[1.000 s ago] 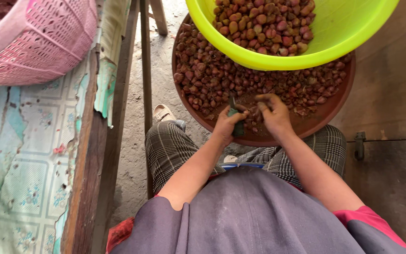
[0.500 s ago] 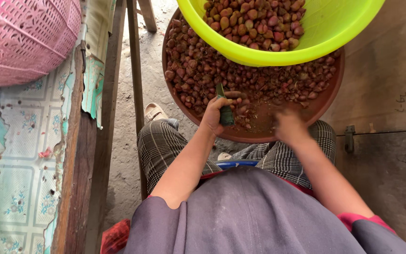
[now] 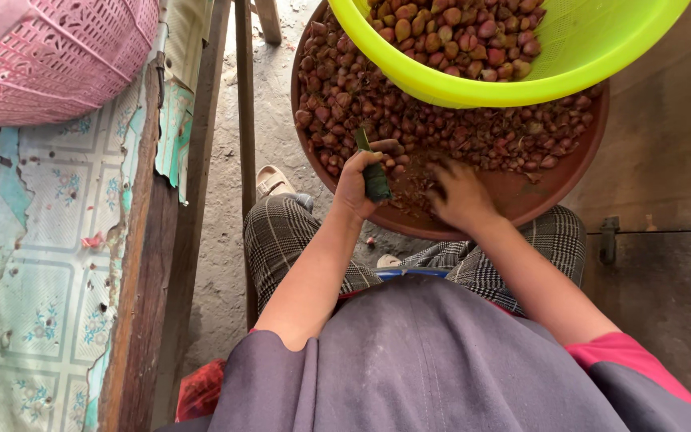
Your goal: The person sits on a low stool with a large basin of unpeeled shallots on their lap and a yellow basket in front. They pick up shallots one at a time, peel off the dry outer skins with their hands and a small bladed tool, drop the peeled shallots into the yellow basket, and toss the skins aside.
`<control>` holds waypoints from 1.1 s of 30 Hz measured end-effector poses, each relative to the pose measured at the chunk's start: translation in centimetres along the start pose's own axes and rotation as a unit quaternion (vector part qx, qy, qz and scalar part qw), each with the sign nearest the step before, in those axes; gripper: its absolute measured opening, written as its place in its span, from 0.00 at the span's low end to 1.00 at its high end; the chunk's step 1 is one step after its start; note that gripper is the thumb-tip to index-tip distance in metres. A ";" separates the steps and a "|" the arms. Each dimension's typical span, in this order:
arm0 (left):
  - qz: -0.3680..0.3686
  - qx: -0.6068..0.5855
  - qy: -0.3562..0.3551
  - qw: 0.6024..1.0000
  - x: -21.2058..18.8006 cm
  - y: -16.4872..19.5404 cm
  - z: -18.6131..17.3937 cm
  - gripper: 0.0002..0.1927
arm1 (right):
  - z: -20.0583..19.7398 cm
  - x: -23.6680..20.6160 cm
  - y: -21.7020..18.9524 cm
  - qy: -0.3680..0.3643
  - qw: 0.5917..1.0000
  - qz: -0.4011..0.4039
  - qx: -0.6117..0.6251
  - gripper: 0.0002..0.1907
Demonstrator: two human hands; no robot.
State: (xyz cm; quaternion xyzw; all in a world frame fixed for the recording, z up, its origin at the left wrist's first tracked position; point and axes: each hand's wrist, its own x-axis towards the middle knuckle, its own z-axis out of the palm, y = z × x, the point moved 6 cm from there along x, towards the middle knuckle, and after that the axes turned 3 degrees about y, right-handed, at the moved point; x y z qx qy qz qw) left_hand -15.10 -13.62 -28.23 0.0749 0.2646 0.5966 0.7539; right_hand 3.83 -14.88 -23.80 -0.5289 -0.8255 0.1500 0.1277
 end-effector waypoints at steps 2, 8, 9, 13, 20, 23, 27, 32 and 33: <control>0.007 0.013 0.005 1.000 -0.1 0.8 -0.1 0.20 | 1.0 0.0 -0.6 -0.026 0.998 -0.027 0.043 0.30; 0.033 0.051 0.029 0.998 -1.0 3.0 0.2 0.20 | 2.4 2.0 -4.9 0.019 0.991 -0.132 -0.018 0.22; 0.038 0.069 0.028 0.996 -1.2 3.1 0.5 0.19 | 2.6 2.3 -6.0 0.030 0.983 -0.174 -0.042 0.22; 0.022 0.101 0.061 0.993 -1.7 3.7 0.8 0.18 | 2.9 2.8 -7.2 -0.001 0.983 -0.181 -0.023 0.17; 0.099 0.058 0.056 0.992 -2.4 7.9 0.5 0.15 | 2.2 2.4 -10.5 0.009 0.962 -0.254 0.105 0.15; 0.100 0.076 0.068 0.990 -3.1 8.2 0.4 0.15 | 2.1 2.4 -11.3 0.003 0.953 -0.259 0.155 0.13; 0.106 0.069 0.099 0.987 -3.7 8.9 -0.7 0.14 | 1.8 3.1 -8.8 -0.025 0.988 -0.152 0.006 0.07; 0.099 0.094 0.074 0.988 -3.4 7.4 -0.4 0.14 | 0.7 5.8 -9.5 0.142 0.975 -0.166 0.048 0.09; 0.093 0.095 0.080 0.988 -3.4 7.0 -0.4 0.13 | 1.0 6.2 -9.9 0.137 0.975 -0.170 0.042 0.09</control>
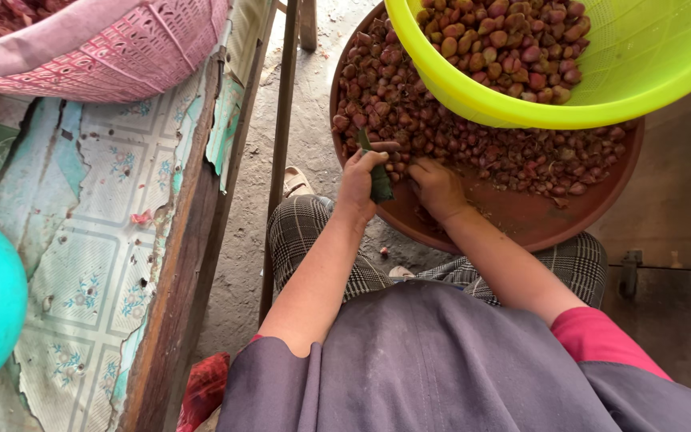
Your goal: The person sits on a low stool with a large basin of unpeeled shallots on their lap and a yellow basket in front. They pick up shallots one at a time, peel off the dry outer skins with their hands and a small bladed tool, drop the peeled shallots into the yellow basket, and toss the skins aside.
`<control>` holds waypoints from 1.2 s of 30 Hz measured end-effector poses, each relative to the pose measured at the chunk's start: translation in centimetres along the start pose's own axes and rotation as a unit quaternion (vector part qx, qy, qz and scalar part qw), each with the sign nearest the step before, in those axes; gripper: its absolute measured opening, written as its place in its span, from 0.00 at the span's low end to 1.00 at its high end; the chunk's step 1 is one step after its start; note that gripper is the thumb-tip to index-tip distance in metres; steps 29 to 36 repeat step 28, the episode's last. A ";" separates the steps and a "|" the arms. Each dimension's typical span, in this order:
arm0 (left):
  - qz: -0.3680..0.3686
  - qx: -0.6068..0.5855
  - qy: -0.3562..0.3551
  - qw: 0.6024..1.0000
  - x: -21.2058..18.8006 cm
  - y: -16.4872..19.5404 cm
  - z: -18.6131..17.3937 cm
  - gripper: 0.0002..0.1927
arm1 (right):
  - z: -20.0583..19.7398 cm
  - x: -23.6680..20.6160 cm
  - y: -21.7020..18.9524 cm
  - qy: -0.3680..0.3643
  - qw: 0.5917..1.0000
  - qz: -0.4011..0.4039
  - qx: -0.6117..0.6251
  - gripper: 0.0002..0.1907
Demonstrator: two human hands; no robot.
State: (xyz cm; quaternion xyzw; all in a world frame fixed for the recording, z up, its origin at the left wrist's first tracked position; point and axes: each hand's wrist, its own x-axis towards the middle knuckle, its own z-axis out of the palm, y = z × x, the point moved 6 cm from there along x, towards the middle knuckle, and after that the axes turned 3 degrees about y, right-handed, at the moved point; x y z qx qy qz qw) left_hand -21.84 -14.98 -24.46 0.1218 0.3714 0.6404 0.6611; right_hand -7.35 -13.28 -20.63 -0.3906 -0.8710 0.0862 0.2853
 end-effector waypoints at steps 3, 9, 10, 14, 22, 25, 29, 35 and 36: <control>-0.003 0.018 0.015 1.000 -0.3 0.3 -0.4 0.13 | 0.2 0.2 0.2 -0.026 0.999 0.002 -0.025 0.13; -0.020 0.033 0.042 0.998 0.5 -0.5 -1.7 0.12 | -2.3 -2.4 5.3 -0.127 0.981 0.148 0.005 0.09; -0.022 0.031 0.041 0.998 0.7 -0.9 -1.6 0.12 | -2.7 -2.7 5.1 -0.116 0.985 0.125 -0.013 0.14; -0.018 0.035 0.028 0.999 1.3 -1.2 -0.8 0.12 | -2.9 -4.3 3.7 -0.110 0.987 0.102 -0.054 0.17; -0.018 0.051 0.027 0.998 0.1 -1.8 -0.9 0.11 | 0.5 -4.4 2.4 -0.112 0.992 0.047 -0.023 0.14; -0.028 0.059 0.030 0.997 0.2 -1.7 -1.0 0.11 | 0.1 -5.4 1.9 -0.193 0.979 0.070 -0.004 0.13; -0.031 0.048 0.023 0.998 0.7 -3.2 -0.4 0.12 | -1.2 -5.5 -0.2 -0.173 0.985 0.008 0.024 0.18; -0.031 0.048 0.023 0.998 0.7 -3.2 -0.4 0.12 | -1.2 -5.5 -0.2 -0.173 0.985 0.008 0.024 0.18; -0.031 0.048 0.023 0.998 0.7 -3.2 -0.4 0.12 | -1.2 -5.5 -0.2 -0.173 0.985 0.008 0.024 0.18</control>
